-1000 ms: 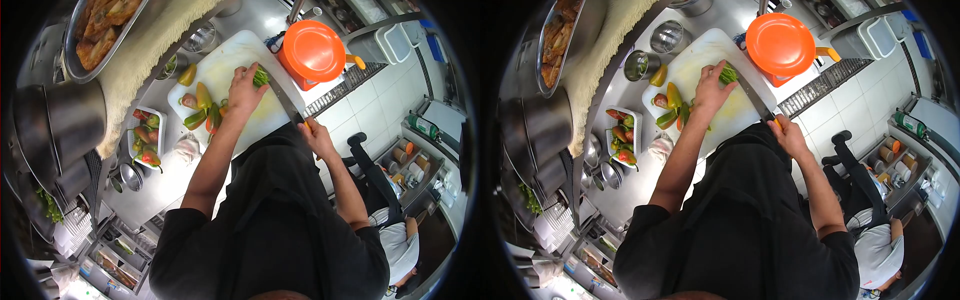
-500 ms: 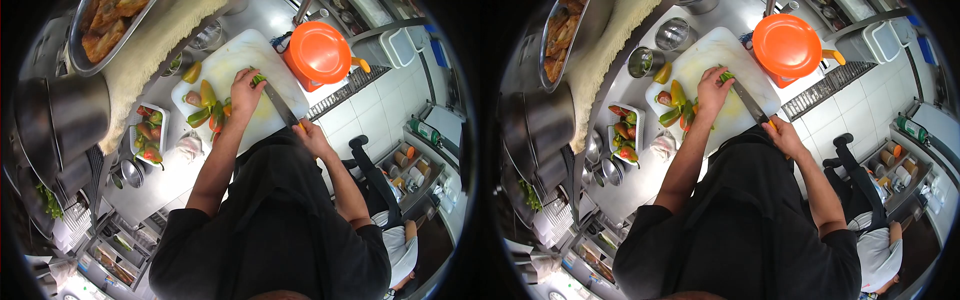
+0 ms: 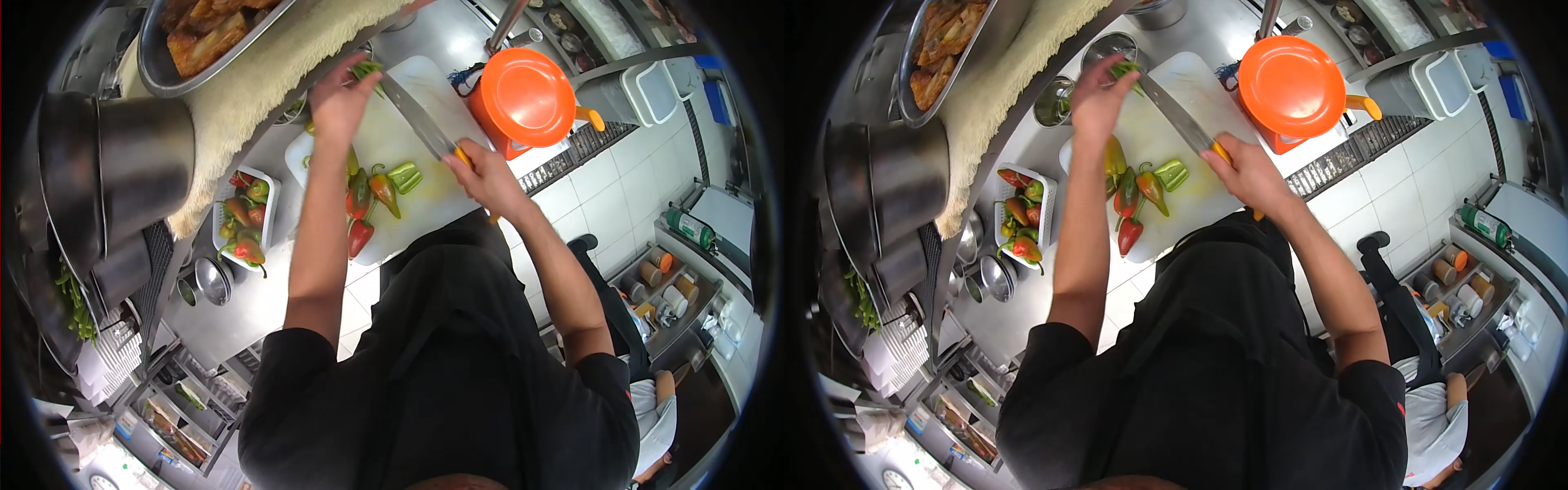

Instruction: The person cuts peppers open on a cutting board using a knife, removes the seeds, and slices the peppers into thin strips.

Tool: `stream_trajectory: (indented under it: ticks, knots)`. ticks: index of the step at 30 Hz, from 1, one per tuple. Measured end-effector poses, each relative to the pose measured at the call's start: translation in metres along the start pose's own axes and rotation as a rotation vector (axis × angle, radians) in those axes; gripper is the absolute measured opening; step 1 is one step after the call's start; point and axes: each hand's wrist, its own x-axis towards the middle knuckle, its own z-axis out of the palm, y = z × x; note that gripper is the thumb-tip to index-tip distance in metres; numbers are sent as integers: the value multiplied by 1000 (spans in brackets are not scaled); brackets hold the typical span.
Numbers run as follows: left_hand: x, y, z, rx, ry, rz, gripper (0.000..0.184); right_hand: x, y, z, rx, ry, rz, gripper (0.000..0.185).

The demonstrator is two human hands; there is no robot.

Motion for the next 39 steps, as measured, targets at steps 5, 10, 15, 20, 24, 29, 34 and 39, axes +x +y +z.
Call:
stream_trajectory:
  ticks: [5,10,15,20,24,29,34,39]
  knots:
    - [71,-65,-16,247,19,28,53,35,-13,2,-173,104,-116,35]
    - [83,-99,-7,459,5,297,36,26,0,-1,-187,187,-67,34]
    - [9,-37,-5,381,-64,271,28,3,39,-5,-121,228,33,33]
    - [-63,-44,41,407,-442,473,30,-32,60,0,-16,223,251,35]
    - [-67,-52,53,395,-511,469,23,-54,72,6,9,210,281,33]
    - [-62,-53,53,463,-588,479,15,-84,78,2,137,152,357,31]
    - [-74,-56,57,328,-377,391,13,-123,99,-4,307,22,459,26]
    - [-93,-56,67,325,-344,125,13,-131,98,1,341,-64,475,25]
